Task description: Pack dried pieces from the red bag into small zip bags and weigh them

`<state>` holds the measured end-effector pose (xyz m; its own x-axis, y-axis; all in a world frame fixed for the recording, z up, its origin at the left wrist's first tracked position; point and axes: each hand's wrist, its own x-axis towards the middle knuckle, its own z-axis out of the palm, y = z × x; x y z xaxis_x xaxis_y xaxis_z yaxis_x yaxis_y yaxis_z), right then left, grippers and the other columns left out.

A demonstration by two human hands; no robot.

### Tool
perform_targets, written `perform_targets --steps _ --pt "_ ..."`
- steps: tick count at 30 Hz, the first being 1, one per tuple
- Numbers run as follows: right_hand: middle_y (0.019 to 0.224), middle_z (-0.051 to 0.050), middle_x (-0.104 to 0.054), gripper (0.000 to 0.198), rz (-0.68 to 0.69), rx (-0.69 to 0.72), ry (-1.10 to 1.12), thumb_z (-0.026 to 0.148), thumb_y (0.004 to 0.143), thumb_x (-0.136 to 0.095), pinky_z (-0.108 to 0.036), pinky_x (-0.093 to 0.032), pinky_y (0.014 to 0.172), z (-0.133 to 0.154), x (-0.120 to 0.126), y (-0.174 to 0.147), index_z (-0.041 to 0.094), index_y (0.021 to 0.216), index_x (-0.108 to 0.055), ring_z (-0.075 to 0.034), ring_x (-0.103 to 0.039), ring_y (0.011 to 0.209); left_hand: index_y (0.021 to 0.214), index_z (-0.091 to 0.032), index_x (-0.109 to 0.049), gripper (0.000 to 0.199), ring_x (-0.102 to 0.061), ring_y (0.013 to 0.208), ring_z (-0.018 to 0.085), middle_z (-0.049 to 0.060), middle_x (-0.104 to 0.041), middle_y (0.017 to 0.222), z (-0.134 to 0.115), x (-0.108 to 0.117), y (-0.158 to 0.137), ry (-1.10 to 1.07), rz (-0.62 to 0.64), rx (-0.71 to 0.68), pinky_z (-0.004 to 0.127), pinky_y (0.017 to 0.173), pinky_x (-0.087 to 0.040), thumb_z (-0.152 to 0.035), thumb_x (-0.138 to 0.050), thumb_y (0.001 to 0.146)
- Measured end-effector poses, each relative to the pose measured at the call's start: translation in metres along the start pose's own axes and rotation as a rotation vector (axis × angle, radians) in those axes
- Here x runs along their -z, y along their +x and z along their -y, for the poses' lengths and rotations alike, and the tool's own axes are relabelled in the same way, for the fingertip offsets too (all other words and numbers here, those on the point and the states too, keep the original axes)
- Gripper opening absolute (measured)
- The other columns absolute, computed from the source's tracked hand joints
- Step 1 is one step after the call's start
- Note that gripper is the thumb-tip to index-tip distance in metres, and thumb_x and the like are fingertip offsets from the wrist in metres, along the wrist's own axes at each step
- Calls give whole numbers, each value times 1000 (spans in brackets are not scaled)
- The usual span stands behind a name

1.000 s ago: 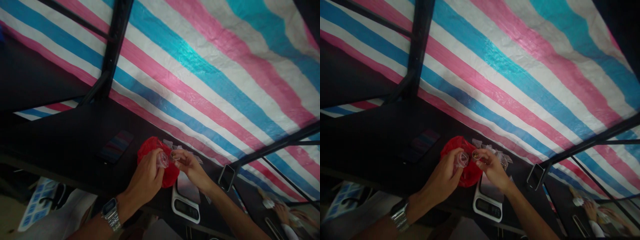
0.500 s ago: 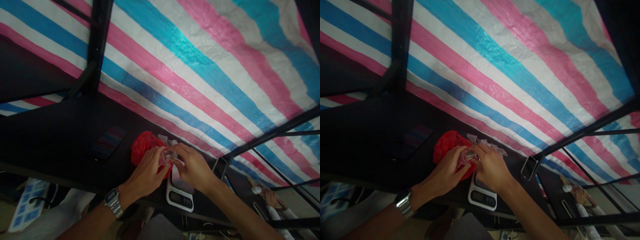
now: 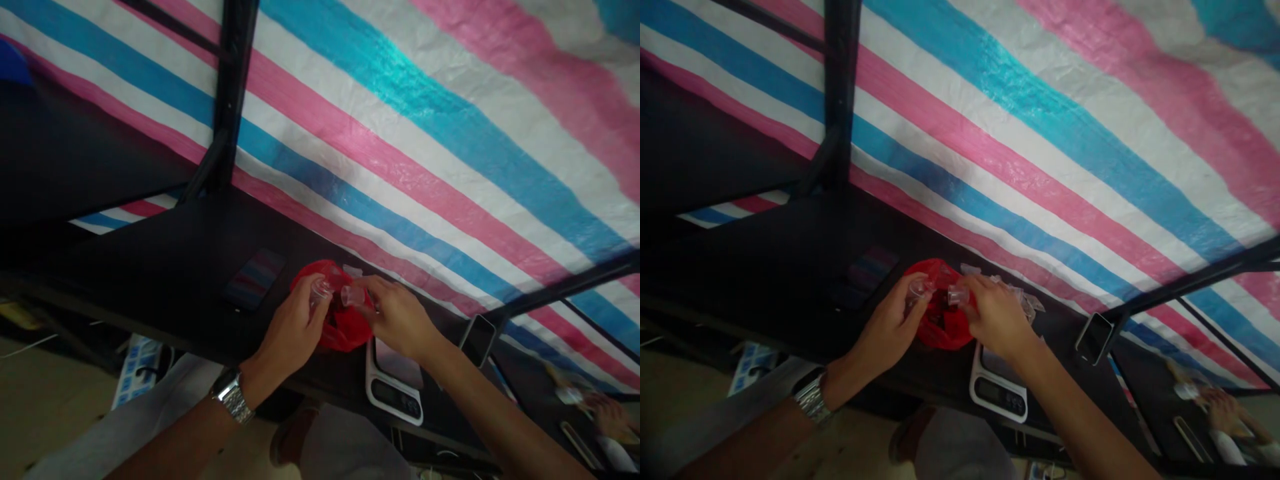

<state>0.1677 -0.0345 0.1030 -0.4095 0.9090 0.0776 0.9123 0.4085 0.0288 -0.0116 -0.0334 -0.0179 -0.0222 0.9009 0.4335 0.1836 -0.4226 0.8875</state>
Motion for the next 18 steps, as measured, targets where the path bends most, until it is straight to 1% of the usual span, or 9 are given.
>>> perform_targets --steps 2,3,5,7,10,13,16,18 --pt "128 -10 -79 32 138 7 -9 14 96 -65 -40 -51 102 2 -13 5 22 126 -73 -29 -73 118 131 -19 -57 32 -73 115 32 15 -73 127 0 3 -1 134 -95 50 49 100 -60 -34 -59 102" --pt "127 -10 -79 33 183 22 -18 12 94 -65 -39 -50 104 4 -20 7 22 125 -73 -29 -72 120 129 -18 -57 34 -72 114 34 15 -72 124 1 3 -2 206 -124 59 50 99 -60 -32 -65 99" --pt "128 -13 -78 36 218 40 -29 8 91 -64 -40 -48 106 5 -30 10 19 124 -73 -30 -71 122 127 -17 -57 39 -69 116 37 16 -71 121 2 0 -2 325 -142 46 54 101 -58 -28 -73 92" --pt "128 -14 -78 37 231 47 -17 6 89 -65 -40 -47 107 5 -36 12 18 123 -73 -30 -71 123 126 -17 -57 43 -64 119 39 16 -70 120 4 -5 -2 375 -135 29 59 105 -54 -22 -77 88" --pt "126 -11 -79 38 259 60 10 8 86 -69 -37 -48 104 2 -38 12 20 122 -72 -28 -72 120 127 -18 -56 45 -63 118 38 14 -68 120 8 -15 0 354 -137 46 59 105 -54 -10 -73 86" --pt "120 -9 -80 36 288 61 16 9 85 -71 -35 -50 97 -6 -34 9 21 119 -72 -27 -74 113 123 -21 -56 49 -67 112 32 10 -67 114 12 -21 6 297 -145 51 52 100 -56 4 -62 82" --pt "118 -8 -81 32 322 56 6 10 87 -70 -33 -50 93 -15 -29 2 21 117 -71 -26 -75 111 115 -23 -56 49 -69 105 28 7 -68 108 12 -22 12 217 -156 26 45 96 -58 9 -55 78" --pt "118 -8 -81 31 349 49 -9 12 88 -69 -34 -49 94 -20 -25 -3 21 118 -69 -26 -75 111 112 -24 -57 48 -69 105 26 6 -68 108 9 -21 15 169 -173 0 43 96 -58 9 -52 77"
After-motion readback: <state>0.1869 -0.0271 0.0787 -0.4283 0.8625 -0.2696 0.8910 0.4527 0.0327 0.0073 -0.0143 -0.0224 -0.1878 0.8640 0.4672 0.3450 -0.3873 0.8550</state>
